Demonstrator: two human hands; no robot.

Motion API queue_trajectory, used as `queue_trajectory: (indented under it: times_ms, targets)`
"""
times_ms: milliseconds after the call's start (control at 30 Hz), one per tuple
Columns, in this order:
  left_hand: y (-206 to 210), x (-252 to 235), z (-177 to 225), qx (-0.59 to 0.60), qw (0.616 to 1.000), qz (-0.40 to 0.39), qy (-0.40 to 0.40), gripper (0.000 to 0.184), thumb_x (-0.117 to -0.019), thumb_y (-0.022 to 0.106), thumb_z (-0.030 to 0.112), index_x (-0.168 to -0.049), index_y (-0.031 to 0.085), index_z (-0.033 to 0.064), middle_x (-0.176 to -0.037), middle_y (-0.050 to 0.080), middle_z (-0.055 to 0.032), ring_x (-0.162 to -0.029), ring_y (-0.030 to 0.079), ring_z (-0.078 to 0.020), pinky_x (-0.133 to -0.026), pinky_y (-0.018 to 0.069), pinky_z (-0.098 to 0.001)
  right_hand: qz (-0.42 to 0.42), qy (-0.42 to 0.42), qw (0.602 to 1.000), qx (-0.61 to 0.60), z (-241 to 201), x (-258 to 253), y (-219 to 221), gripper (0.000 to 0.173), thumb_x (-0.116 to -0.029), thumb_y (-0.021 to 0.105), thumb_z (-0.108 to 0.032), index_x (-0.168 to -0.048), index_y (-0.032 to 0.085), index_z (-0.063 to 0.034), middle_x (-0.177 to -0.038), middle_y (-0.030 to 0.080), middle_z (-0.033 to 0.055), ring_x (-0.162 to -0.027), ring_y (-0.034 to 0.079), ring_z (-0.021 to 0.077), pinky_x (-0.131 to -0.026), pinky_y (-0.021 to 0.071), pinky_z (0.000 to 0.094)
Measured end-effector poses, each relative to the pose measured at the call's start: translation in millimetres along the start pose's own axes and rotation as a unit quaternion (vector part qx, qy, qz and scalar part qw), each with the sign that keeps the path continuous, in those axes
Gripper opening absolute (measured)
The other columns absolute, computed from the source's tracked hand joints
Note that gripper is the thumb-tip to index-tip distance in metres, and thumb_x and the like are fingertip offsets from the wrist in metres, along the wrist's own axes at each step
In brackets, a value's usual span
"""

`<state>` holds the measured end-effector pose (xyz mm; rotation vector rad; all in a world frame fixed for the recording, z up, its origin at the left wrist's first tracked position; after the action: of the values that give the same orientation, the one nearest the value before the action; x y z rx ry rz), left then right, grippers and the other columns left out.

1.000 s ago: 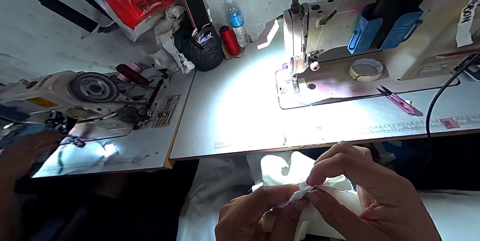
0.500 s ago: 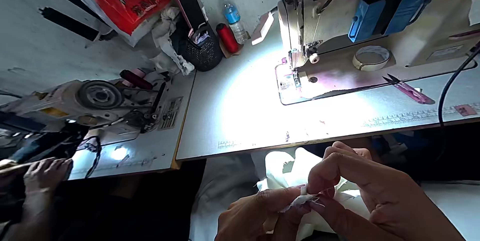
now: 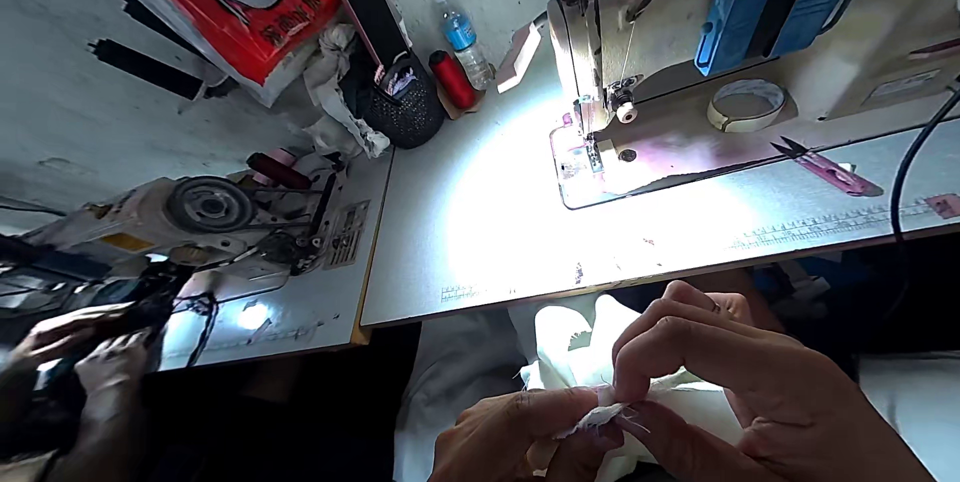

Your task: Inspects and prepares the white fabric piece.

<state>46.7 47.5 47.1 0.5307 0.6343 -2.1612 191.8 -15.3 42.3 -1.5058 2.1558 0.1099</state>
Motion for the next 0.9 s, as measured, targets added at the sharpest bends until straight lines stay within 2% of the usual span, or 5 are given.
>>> queue_trajectory:
  times_ms: [200, 400, 533, 700, 900]
  targets:
    - [1, 2, 2, -0.018, 0.999, -0.009, 0.029, 0.012, -0.0971, 0.071, 0.013, -0.108, 0.07, 0.0073, -0.098, 0.075, 0.0059, -0.091, 0.07, 0.0023, -0.081, 0.0576, -0.0142, -0.006, 0.002, 0.999, 0.032, -5, 1, -2, 0.009, -0.098, 0.067, -0.022, -0.1, 0.064, -0.0128, -0.087, 0.065, -0.0049, -0.087, 0.053, 0.0022, -0.093, 0.0292, 0.0367]
    - [2, 3, 5, -0.033, 0.998, -0.002, 0.061, 0.011, -0.0974, 0.07, 0.013, -0.107, 0.07, 0.0063, -0.098, 0.075, 0.0047, -0.092, 0.071, 0.0008, -0.083, 0.0582, -0.0156, 0.013, -0.008, 0.996, 0.086, -11, 3, -6, 0.015, -0.0999, 0.065, -0.024, -0.107, 0.072, -0.0134, -0.089, 0.068, -0.0048, -0.088, 0.054, 0.0046, -0.092, 0.0291, 0.0382]
    - [2, 4, 11, -0.075, 0.992, -0.007, 0.1, 0.009, -0.099, 0.068, 0.013, -0.104, 0.069, 0.0058, -0.097, 0.073, 0.0035, -0.093, 0.07, -0.0002, -0.085, 0.0568, -0.0159, 0.01, -0.018, 0.995, 0.1, -14, 6, -6, 0.013, -0.1012, 0.065, -0.024, -0.105, 0.074, -0.0152, -0.089, 0.068, -0.0036, -0.093, 0.054, 0.0046, -0.095, 0.0278, 0.038]
    - [5, 7, 16, -0.101, 0.986, -0.024, 0.13, 0.007, -0.1008, 0.065, 0.012, -0.104, 0.066, 0.0063, -0.097, 0.071, 0.0022, -0.094, 0.069, -0.001, -0.087, 0.0557, -0.0163, 0.044, -0.051, 0.988, 0.135, -20, 15, -6, 0.011, -0.1026, 0.063, -0.026, -0.102, 0.07, -0.0176, -0.092, 0.067, -0.0047, -0.096, 0.053, 0.0046, -0.093, 0.0276, 0.0349]
    - [6, 10, 18, -0.132, 0.977, -0.031, 0.163, 0.009, -0.1021, 0.062, 0.013, -0.108, 0.065, 0.0069, -0.101, 0.071, 0.0015, -0.097, 0.068, -0.0021, -0.091, 0.0541, -0.017, 0.102, -0.082, 0.975, 0.178, -22, 27, -4, 0.007, -0.1046, 0.056, -0.025, -0.101, 0.056, -0.0189, -0.094, 0.063, -0.0068, -0.095, 0.052, 0.0009, -0.096, 0.0271, 0.0299]
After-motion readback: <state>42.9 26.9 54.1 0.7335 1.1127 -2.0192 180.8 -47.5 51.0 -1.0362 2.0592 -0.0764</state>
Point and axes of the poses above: each hand's wrist, its own x-axis away from the middle knuckle, its own y-axis out of the palm, z = x × y, the point moved 9 cm from there along -x, towards the middle knuckle
